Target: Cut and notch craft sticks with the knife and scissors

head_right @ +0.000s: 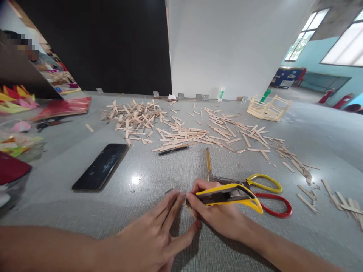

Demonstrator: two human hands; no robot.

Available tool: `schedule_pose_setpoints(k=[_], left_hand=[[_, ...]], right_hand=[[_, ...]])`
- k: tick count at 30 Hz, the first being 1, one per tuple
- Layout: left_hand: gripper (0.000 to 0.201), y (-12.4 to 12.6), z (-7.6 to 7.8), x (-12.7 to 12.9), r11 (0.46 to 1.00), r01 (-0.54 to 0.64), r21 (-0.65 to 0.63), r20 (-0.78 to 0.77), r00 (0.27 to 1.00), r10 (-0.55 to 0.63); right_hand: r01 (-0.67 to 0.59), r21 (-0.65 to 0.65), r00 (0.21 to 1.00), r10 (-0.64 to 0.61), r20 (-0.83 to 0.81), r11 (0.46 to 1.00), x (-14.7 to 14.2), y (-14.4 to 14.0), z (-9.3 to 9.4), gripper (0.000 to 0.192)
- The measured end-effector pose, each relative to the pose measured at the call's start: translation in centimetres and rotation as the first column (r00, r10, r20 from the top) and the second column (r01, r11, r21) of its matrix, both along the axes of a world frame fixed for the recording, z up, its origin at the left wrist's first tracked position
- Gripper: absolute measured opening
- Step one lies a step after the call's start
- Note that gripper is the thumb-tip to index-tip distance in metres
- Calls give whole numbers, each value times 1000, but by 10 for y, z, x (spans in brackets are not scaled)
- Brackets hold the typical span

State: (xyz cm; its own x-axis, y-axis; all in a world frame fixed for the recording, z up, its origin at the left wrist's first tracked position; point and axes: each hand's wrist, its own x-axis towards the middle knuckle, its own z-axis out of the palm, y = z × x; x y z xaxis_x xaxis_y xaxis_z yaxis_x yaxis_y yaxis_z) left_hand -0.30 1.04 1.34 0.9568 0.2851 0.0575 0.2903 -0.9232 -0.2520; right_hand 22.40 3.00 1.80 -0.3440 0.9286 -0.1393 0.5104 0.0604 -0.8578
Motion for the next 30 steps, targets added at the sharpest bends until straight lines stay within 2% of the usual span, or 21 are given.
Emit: schedule_pose_setpoints(k=[4,11,20,25,30], left_hand=[[72,-1,1,0,1000,1,14,1,1000,-1],[70,-1,0,-1,1000,6,26,26,1000,-6],[78,0,0,-1,1000,7,-11,42,999,-7],[79,-2,-2,0,999,0,-40,74,997,3],[77,-1,-2,1,1000,-3,-7,77,997,3]], right_hand=[[33,-11,999,-33,-37,999,-1,1,-2,38],[-7,17,1000,7,-2,1000,0,0,0,39],[-41,172,985,11,170,984,3,-5,3,40],[-26,272,978,-31,204,962,0,-9,-2,37],[-38,362,972,-49,229,932,-1,-13,-4,37]])
